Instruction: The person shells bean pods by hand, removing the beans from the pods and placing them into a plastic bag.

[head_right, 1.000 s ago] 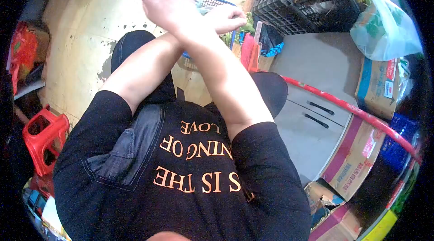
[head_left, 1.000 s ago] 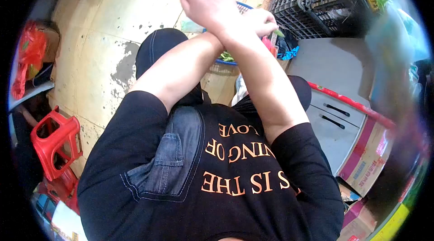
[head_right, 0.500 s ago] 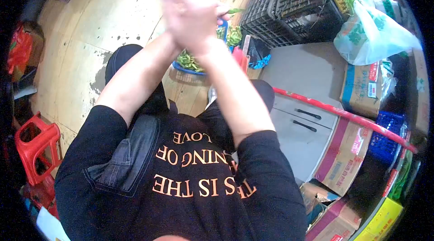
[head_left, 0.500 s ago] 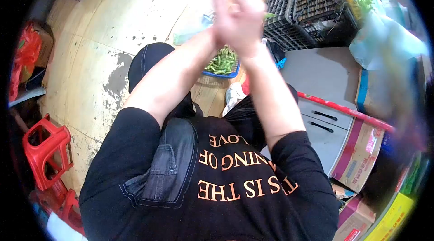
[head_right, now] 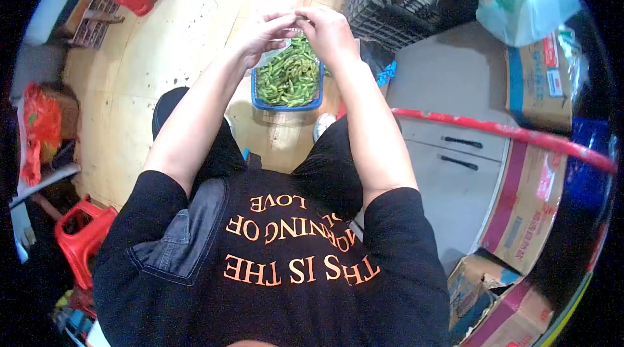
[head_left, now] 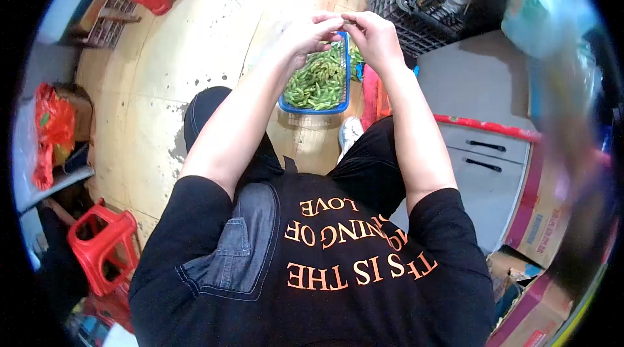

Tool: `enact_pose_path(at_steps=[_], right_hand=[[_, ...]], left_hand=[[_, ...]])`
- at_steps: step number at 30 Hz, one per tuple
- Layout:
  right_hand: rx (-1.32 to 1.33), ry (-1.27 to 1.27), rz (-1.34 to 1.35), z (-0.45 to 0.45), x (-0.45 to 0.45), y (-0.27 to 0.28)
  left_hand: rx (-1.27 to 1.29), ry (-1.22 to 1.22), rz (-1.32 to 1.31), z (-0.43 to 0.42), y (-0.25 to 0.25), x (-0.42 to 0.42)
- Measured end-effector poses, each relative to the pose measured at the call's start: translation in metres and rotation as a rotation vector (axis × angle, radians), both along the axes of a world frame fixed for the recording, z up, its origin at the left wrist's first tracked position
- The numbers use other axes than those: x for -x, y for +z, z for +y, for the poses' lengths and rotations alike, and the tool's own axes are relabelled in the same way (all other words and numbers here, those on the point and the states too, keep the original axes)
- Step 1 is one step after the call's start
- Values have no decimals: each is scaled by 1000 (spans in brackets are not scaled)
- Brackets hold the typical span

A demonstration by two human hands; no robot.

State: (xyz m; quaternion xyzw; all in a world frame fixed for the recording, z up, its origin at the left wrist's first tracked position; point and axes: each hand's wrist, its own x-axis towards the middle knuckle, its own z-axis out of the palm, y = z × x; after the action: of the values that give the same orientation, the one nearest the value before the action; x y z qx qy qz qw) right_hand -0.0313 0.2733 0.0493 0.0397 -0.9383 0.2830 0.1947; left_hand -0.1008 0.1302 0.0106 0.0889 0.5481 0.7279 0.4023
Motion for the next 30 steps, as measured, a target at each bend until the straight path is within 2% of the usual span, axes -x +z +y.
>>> enact_pose_path(at_steps=[2,5,10,16,19,23,30], right_hand=[[86,-7,8,7,0,-1],[199,-36,-139,12,-5,7],[161,48,-221,22,-8,0],[-31,105,-186,23,-7,-11],[2,80,-227,23,-7,-11],[31,64,-292,16,-11,-7],[-83,48,-345,7,-10,-11]], left_hand=[[37,-4,58,-1,12,-1],[57,13,71,0,17,-2],[81,7,44,0,3,-1],[53,68,17,-2,3,-4],[80,46,97,-4,6,-6],[-15,22,109,-7,0,-4],[-23,53,293,-7,-3,-4]])
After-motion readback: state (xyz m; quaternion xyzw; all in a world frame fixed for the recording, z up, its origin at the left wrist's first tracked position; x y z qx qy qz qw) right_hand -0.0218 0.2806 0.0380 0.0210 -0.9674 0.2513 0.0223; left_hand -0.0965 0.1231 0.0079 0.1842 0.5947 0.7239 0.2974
